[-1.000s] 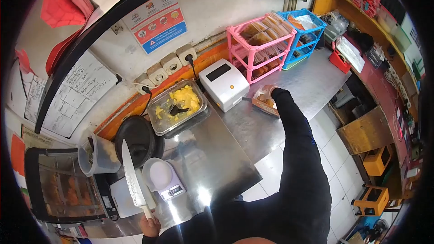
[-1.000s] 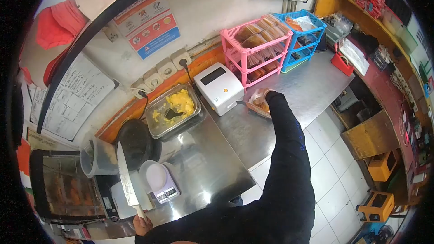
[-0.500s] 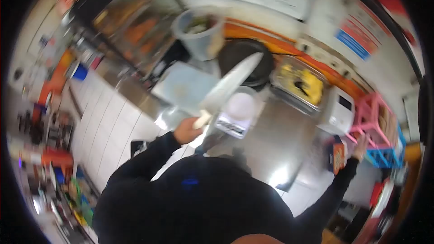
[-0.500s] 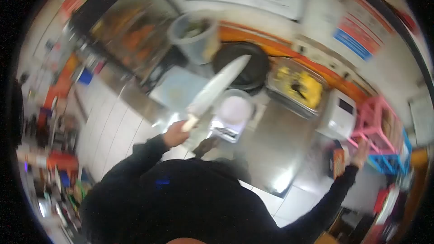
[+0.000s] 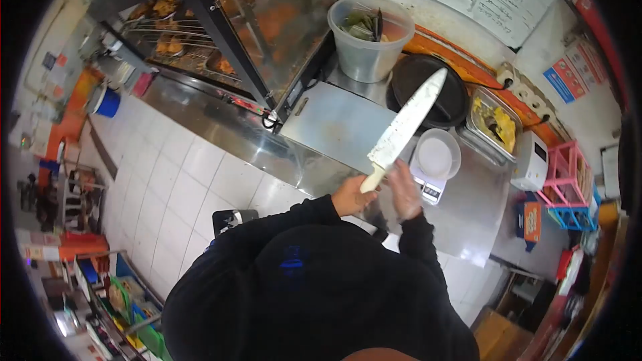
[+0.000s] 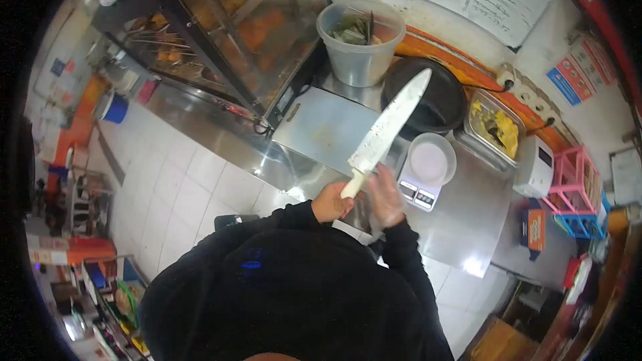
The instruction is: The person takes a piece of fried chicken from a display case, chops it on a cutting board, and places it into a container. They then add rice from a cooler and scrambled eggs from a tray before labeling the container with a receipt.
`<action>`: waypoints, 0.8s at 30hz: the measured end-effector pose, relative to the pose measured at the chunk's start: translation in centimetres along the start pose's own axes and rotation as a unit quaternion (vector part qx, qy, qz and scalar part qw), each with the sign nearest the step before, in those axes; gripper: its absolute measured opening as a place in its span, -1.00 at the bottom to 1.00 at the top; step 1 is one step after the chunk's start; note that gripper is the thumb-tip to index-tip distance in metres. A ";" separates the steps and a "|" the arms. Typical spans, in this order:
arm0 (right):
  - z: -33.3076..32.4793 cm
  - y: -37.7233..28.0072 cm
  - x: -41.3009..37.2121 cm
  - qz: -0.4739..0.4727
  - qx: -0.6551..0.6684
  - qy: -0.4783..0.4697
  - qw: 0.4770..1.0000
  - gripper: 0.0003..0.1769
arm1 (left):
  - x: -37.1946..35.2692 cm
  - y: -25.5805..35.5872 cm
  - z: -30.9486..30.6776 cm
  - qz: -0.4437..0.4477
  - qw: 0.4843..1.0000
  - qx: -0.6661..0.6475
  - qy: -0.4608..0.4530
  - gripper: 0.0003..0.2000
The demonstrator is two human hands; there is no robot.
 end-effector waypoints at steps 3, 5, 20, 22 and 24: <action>5.5 -0.7 1.1 0.119 0.183 0.032 0.975 -0.70 | -0.2 -1.0 -2.1 0.022 1.000 -0.001 0.003 -0.57; 6.8 -0.5 1.5 0.137 0.165 0.069 0.974 -0.72 | -0.3 -1.1 -3.3 0.035 0.998 0.050 -0.002 -0.48; 8.7 17.3 0.2 0.249 -0.226 0.062 0.940 -0.75 | -3.3 -6.0 -29.0 -0.054 0.927 0.056 0.368 -0.62; 8.9 16.2 0.3 0.235 -0.279 0.055 0.930 -0.72 | -2.2 -7.3 -29.8 -0.071 0.924 -0.073 0.367 -0.65; 9.4 11.0 0.4 0.206 -0.329 0.052 0.920 -0.68 | -1.1 -8.2 -30.4 -0.084 0.927 -0.086 0.354 -0.67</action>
Point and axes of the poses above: each hand's wrist, its own x-axis towards the middle knuckle, its own z-axis out of the palm, y = z × x, the point moved 4 cm from there along x, towards the middle knuckle
